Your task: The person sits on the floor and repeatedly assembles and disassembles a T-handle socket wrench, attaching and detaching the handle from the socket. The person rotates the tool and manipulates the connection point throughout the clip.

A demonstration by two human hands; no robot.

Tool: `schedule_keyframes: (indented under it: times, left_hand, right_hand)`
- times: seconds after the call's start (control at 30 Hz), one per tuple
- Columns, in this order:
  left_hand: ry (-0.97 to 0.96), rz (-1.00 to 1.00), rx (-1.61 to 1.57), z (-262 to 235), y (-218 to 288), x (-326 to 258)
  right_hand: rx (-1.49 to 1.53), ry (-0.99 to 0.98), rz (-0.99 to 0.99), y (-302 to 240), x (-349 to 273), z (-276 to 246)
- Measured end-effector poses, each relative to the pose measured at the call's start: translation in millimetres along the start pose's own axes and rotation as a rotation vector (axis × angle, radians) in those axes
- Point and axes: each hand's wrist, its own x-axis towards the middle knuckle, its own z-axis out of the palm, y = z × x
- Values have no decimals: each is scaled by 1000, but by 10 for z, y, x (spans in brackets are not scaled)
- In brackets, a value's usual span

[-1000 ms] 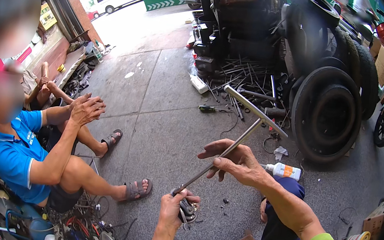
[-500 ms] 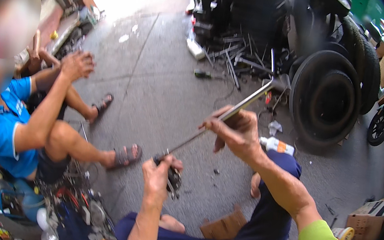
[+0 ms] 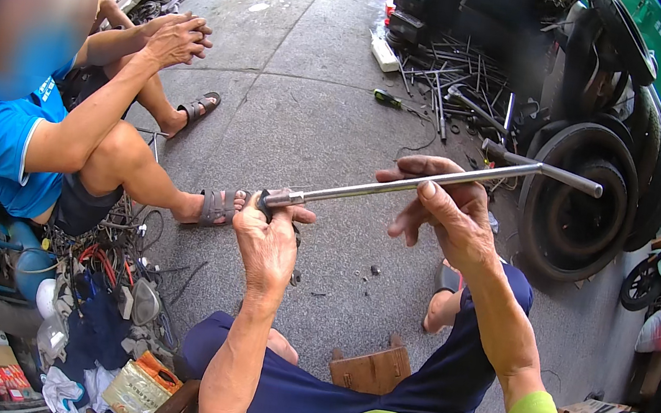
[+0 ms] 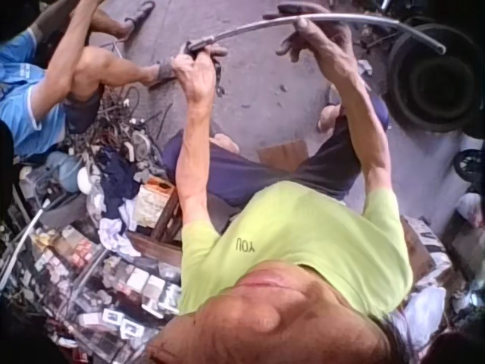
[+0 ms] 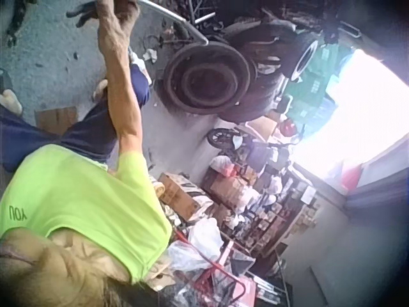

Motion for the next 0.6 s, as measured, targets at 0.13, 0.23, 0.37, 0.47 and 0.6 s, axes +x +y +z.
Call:
schedule_keyframes:
  times: [0.13,0.23,0.37,0.47,0.6]
  left_hand:
    - [-85,2,-130,0,-43,-38]
    - [-196,-300,-241,29,-146,-62]
    - [-407,-709,-467,143,-342,-172]
    - [-575,-921,-518,291,-517,-407]
    - [-681,-1090,-575,500,-530,-704]
  right_hand:
    - [-12,-23,-81,58,24,-34]
    - [-188,0,-168,32,-6,-9]
    - [-354,-16,-144,-41,-35,10]
    - [-269,-39,-14,-55,-25,-67]
    - [-122,18,-31,-220,-20,-209]
